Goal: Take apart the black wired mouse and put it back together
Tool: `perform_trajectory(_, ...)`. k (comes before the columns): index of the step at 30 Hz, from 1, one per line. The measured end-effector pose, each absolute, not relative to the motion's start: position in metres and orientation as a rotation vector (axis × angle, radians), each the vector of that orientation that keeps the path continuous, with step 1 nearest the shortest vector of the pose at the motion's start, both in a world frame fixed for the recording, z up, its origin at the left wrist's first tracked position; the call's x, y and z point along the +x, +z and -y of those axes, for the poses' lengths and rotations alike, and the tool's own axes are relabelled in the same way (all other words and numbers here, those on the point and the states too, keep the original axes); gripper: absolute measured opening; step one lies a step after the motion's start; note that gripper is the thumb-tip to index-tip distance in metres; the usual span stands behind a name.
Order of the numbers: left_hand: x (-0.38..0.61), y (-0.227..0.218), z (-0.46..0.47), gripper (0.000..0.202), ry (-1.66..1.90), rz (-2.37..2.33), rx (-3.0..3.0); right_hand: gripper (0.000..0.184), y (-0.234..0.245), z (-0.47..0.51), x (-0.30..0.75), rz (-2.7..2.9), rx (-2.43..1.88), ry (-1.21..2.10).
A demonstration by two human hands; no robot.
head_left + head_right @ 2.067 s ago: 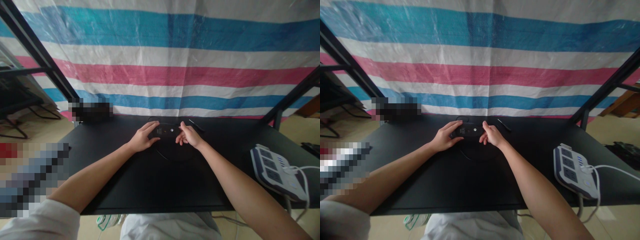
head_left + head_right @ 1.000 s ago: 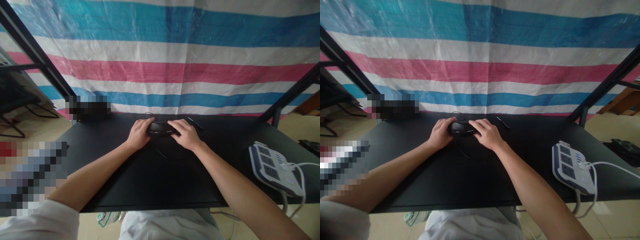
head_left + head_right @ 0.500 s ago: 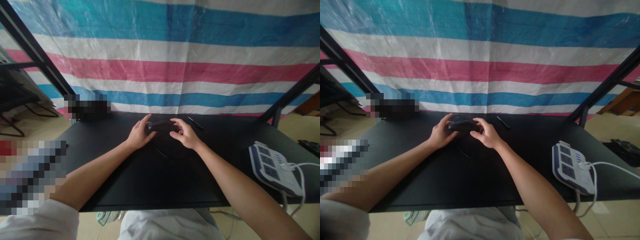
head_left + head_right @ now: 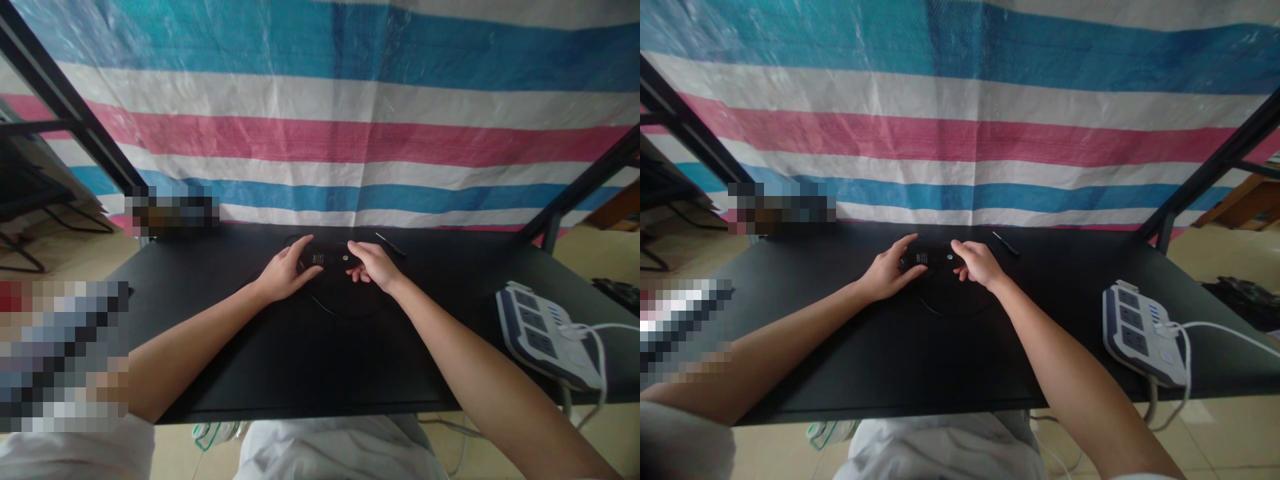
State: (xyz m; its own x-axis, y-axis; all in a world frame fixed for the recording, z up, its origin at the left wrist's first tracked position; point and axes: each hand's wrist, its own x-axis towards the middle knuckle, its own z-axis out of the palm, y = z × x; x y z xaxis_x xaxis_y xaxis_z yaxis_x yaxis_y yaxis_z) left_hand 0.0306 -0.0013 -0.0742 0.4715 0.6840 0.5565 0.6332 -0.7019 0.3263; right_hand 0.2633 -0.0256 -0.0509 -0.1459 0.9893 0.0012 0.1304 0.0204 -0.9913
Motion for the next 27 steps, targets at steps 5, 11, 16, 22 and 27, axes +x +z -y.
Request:
perform_trajectory(5, 0.031, -0.077, -0.005, 0.056, 0.971, -1.104, 2.718, 0.04, -0.048, 0.028, 0.271, 1.719, -1.117, 1.082)
perform_trajectory(11, 0.03, -0.078, -0.01, 0.059, 0.745, -0.969, 2.822, 0.044, -0.052, 0.023, 0.284, 2.031, -1.197, 0.521)
perform_trajectory(16, 0.031, -0.076, -0.007, 0.071, 0.604, -0.983, 2.835, 0.049, -0.062, 0.013, 0.295, 2.16, -1.292, 0.242)
perform_trajectory(22, 0.024, -0.065, -0.009, 0.066, 0.636, -1.02, 2.856, 0.049, -0.069, 0.008, 0.301, 2.203, -1.336, 0.07)
perform_trajectory(27, -0.02, -0.032, -0.034, 0.055, 0.99, -1.561, 2.633, 0.031, -0.062, 0.002, 0.328, 1.819, -1.381, -0.211)
